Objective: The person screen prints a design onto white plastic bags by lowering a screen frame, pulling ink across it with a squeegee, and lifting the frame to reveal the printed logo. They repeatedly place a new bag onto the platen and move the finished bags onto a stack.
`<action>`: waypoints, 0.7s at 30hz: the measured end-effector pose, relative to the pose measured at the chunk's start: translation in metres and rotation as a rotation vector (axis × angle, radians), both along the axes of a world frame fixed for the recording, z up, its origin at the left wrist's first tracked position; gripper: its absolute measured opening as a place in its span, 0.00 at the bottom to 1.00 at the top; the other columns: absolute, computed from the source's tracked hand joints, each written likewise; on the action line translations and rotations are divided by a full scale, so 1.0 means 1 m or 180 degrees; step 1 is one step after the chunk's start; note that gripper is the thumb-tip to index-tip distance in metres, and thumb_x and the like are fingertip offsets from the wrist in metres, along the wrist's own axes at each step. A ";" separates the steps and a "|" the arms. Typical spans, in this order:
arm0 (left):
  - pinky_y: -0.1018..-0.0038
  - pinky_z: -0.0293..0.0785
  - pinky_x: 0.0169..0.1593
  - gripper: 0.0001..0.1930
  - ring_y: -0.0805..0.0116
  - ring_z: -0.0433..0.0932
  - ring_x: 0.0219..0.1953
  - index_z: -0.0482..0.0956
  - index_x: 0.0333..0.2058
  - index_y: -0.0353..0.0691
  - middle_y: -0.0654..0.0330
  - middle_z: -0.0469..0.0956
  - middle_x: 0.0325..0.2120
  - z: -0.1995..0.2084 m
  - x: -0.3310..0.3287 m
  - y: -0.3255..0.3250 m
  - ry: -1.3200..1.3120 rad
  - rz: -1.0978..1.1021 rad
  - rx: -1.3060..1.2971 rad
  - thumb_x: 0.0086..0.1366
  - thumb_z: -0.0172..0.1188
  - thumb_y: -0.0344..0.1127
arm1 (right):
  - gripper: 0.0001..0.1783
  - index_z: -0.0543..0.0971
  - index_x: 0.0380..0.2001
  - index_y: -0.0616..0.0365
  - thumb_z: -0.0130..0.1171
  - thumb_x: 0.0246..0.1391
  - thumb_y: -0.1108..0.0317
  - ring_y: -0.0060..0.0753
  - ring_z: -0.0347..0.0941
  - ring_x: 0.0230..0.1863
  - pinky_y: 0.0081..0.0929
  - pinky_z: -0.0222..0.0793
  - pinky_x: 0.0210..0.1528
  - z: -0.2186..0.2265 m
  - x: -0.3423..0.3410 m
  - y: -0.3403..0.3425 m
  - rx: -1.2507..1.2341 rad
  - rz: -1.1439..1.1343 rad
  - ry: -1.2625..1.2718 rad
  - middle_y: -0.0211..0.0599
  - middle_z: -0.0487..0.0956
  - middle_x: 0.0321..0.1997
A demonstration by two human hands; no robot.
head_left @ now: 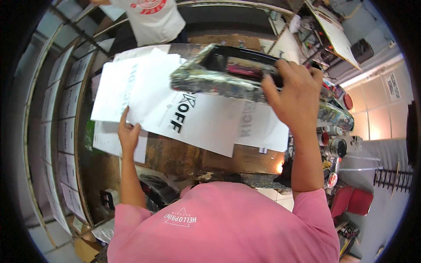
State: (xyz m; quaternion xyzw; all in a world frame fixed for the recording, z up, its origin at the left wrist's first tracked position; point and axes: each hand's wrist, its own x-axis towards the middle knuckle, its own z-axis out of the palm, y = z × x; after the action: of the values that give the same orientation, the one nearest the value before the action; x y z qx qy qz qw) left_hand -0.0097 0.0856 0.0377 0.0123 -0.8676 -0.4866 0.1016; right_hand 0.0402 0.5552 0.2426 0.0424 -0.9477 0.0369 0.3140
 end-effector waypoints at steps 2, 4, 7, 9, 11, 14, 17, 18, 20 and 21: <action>0.77 0.74 0.34 0.41 0.76 0.75 0.29 0.67 0.69 0.37 0.52 0.78 0.54 0.006 -0.023 -0.041 -0.0290 0.0106 0.0044 0.52 0.58 0.20 | 0.18 0.81 0.34 0.58 0.61 0.56 0.52 0.44 0.76 0.38 0.49 0.60 0.54 -0.004 0.006 -0.003 0.0069 -0.0088 -0.0060 0.39 0.78 0.29; 0.73 0.77 0.41 0.42 0.69 0.79 0.38 0.67 0.69 0.37 0.48 0.76 0.59 0.009 -0.053 -0.082 -0.0352 0.0140 0.0016 0.50 0.59 0.22 | 0.18 0.81 0.35 0.58 0.61 0.55 0.53 0.44 0.76 0.39 0.49 0.60 0.55 -0.008 0.009 -0.006 0.0096 -0.0130 -0.0061 0.39 0.78 0.30; 0.65 0.77 0.55 0.43 0.56 0.79 0.54 0.66 0.69 0.38 0.42 0.74 0.60 -0.015 -0.097 -0.149 -0.0105 0.0154 -0.0424 0.49 0.62 0.25 | 0.16 0.80 0.35 0.58 0.61 0.55 0.54 0.44 0.75 0.40 0.49 0.59 0.56 -0.014 0.019 -0.012 0.0096 -0.0148 -0.0141 0.39 0.77 0.31; 0.60 0.72 0.63 0.45 0.46 0.74 0.62 0.64 0.70 0.39 0.38 0.73 0.61 -0.029 -0.130 -0.185 0.0205 0.0277 -0.1081 0.49 0.62 0.26 | 0.16 0.79 0.35 0.58 0.61 0.54 0.55 0.44 0.75 0.40 0.48 0.59 0.56 -0.017 0.024 -0.015 0.0146 -0.0140 -0.0095 0.39 0.77 0.31; 0.59 0.67 0.67 0.46 0.39 0.72 0.64 0.62 0.72 0.40 0.35 0.71 0.63 -0.026 -0.138 -0.258 0.0396 0.0986 -0.2124 0.51 0.65 0.28 | 0.15 0.79 0.35 0.58 0.61 0.54 0.56 0.44 0.74 0.40 0.47 0.60 0.55 -0.021 0.024 -0.022 -0.0030 0.0077 0.0015 0.39 0.77 0.31; 0.57 0.63 0.70 0.49 0.33 0.70 0.64 0.58 0.72 0.32 0.31 0.67 0.64 -0.027 -0.165 -0.162 -0.0633 0.1261 -0.2646 0.57 0.72 0.42 | 0.20 0.80 0.42 0.59 0.61 0.53 0.56 0.45 0.74 0.38 0.47 0.60 0.56 -0.033 0.029 -0.020 0.0009 -0.0031 0.0008 0.40 0.77 0.31; 0.63 0.63 0.70 0.52 0.45 0.73 0.64 0.58 0.71 0.27 0.38 0.79 0.55 0.018 -0.084 0.029 -0.1172 -0.0920 -0.1175 0.59 0.74 0.54 | 0.31 0.77 0.55 0.62 0.62 0.53 0.54 0.45 0.73 0.42 0.47 0.60 0.56 -0.039 0.045 -0.018 -0.0153 -0.0233 -0.0128 0.42 0.78 0.37; 0.64 0.60 0.72 0.48 0.51 0.70 0.67 0.59 0.71 0.31 0.41 0.71 0.64 0.045 -0.021 0.074 -0.1058 -0.2315 0.0001 0.62 0.72 0.52 | 0.34 0.74 0.58 0.63 0.63 0.53 0.53 0.45 0.73 0.43 0.47 0.60 0.56 -0.046 0.052 -0.019 -0.0048 -0.0271 -0.0209 0.43 0.78 0.39; 0.53 0.60 0.73 0.57 0.47 0.64 0.71 0.49 0.73 0.36 0.43 0.61 0.70 0.024 0.072 0.131 -0.1151 -0.3102 0.2775 0.61 0.69 0.65 | 0.40 0.69 0.64 0.65 0.64 0.53 0.51 0.46 0.72 0.46 0.47 0.60 0.56 -0.070 0.065 -0.029 0.0161 -0.0239 -0.0389 0.45 0.77 0.43; 0.53 0.60 0.73 0.58 0.46 0.64 0.70 0.46 0.74 0.37 0.43 0.62 0.69 0.024 0.099 0.152 -0.1572 -0.2445 0.3546 0.61 0.63 0.71 | 0.42 0.68 0.65 0.65 0.65 0.53 0.49 0.47 0.71 0.50 0.47 0.61 0.56 -0.087 0.074 -0.029 0.0170 -0.0141 -0.1003 0.46 0.76 0.47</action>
State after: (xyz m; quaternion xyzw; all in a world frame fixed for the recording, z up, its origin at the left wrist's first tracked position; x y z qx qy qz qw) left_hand 0.0897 0.2373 0.0620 -0.1341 -0.4313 -0.8412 -0.2973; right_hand 0.1144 0.5265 0.1558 0.0235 -0.9866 0.0109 0.1610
